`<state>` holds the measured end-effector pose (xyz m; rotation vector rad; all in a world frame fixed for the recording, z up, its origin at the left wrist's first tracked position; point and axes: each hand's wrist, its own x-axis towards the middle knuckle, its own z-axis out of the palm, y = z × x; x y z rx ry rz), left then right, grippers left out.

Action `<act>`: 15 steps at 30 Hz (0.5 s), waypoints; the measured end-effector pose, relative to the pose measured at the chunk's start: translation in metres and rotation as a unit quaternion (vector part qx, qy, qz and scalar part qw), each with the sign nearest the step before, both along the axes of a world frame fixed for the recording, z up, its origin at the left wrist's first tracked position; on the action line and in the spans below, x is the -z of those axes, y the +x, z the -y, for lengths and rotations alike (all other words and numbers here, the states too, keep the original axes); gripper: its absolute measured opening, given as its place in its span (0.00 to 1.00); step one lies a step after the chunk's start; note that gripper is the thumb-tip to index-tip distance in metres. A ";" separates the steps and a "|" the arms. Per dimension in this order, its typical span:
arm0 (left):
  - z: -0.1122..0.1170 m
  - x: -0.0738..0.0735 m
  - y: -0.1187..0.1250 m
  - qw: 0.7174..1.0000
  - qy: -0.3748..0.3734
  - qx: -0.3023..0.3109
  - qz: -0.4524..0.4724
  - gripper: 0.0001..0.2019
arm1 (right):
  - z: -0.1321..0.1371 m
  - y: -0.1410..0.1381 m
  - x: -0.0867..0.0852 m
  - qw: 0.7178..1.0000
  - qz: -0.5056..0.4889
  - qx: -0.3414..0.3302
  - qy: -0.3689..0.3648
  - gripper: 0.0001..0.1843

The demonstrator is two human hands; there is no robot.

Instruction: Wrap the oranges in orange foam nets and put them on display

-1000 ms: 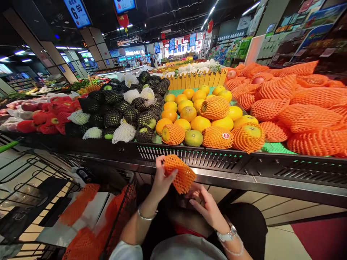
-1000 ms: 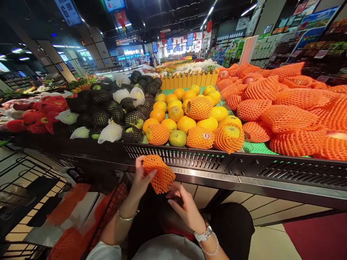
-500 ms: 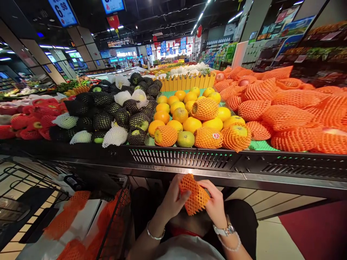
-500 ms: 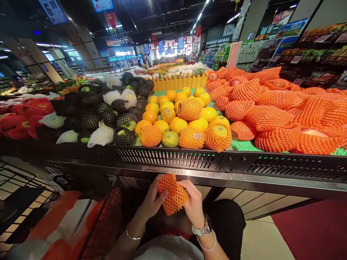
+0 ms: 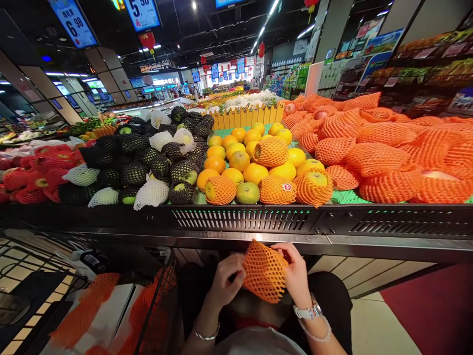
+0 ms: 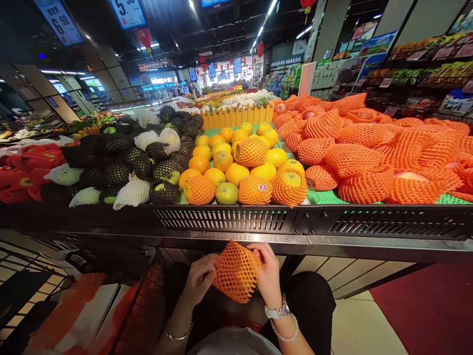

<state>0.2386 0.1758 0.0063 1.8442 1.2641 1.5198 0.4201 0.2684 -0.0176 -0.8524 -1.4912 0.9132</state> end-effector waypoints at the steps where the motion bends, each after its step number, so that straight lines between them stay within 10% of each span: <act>1: 0.000 0.000 -0.001 0.999 -0.038 0.021 0.010 0.18 | 0.001 0.000 -0.001 1.000 -0.009 -0.003 0.001 0.06; 6: -0.004 0.008 0.002 0.973 -0.194 0.089 0.091 0.14 | 0.009 -0.002 -0.004 0.995 -0.027 -0.090 -0.040 0.07; 11: -0.007 0.036 -0.001 0.948 -0.220 0.006 0.230 0.26 | 0.001 0.020 -0.025 0.971 -0.020 -0.228 -0.069 0.17; 15: -0.007 0.054 -0.020 0.932 -0.210 -0.041 0.292 0.34 | -0.044 0.061 -0.068 0.986 -0.150 0.000 0.072 0.07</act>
